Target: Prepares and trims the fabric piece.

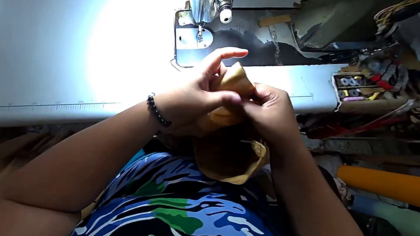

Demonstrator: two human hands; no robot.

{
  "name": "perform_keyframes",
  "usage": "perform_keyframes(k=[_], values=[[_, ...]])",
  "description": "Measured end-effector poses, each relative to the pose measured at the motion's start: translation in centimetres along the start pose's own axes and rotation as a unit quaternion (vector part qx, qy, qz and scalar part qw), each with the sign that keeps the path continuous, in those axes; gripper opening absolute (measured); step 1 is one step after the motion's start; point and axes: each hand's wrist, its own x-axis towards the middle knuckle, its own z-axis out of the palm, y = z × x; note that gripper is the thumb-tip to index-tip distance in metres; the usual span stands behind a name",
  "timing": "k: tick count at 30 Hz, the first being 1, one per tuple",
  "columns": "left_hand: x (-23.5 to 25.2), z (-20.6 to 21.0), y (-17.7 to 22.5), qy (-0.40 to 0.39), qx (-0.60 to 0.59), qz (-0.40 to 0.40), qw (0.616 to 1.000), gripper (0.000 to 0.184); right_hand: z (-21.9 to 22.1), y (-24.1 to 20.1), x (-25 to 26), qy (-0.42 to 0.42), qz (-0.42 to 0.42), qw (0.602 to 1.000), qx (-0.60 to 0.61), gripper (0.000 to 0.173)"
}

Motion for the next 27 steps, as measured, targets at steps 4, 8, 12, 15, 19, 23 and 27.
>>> perform_keyframes(k=[4,8,12,15,19,23,27], values=[[0.5,0.5,0.9,-0.023,-0.04,-0.069,0.997,0.087,-0.5,0.1,-0.2,0.009,0.005,0.997,0.072,0.006],[1.0,0.4,1.6,-0.015,-0.073,-0.138,0.988,0.074,-0.8,0.4,0.0,0.017,-0.011,0.991,0.136,0.011],[1.4,0.4,0.7,-0.02,-0.084,-0.159,0.984,0.039,-0.9,0.5,0.0,0.03,-0.002,0.989,0.147,0.012],[1.6,0.4,0.6,-0.011,-0.034,-0.187,0.982,0.017,-0.8,0.7,-0.1,0.053,0.023,0.989,0.138,0.009],[1.7,0.3,0.3,-0.009,-0.019,-0.18,0.984,0.017,-0.7,1.1,-0.1,0.071,0.027,0.987,0.142,0.006],[1.5,0.0,-0.1,-0.025,-0.031,-0.12,0.992,0.019,-0.6,1.1,-0.1,0.071,0.023,0.99,0.117,0.01],[1.6,-0.2,-0.8,-0.019,-0.005,-0.102,0.995,0.014,-0.2,1.5,0.0,0.065,0.005,0.992,0.106,0.009]])
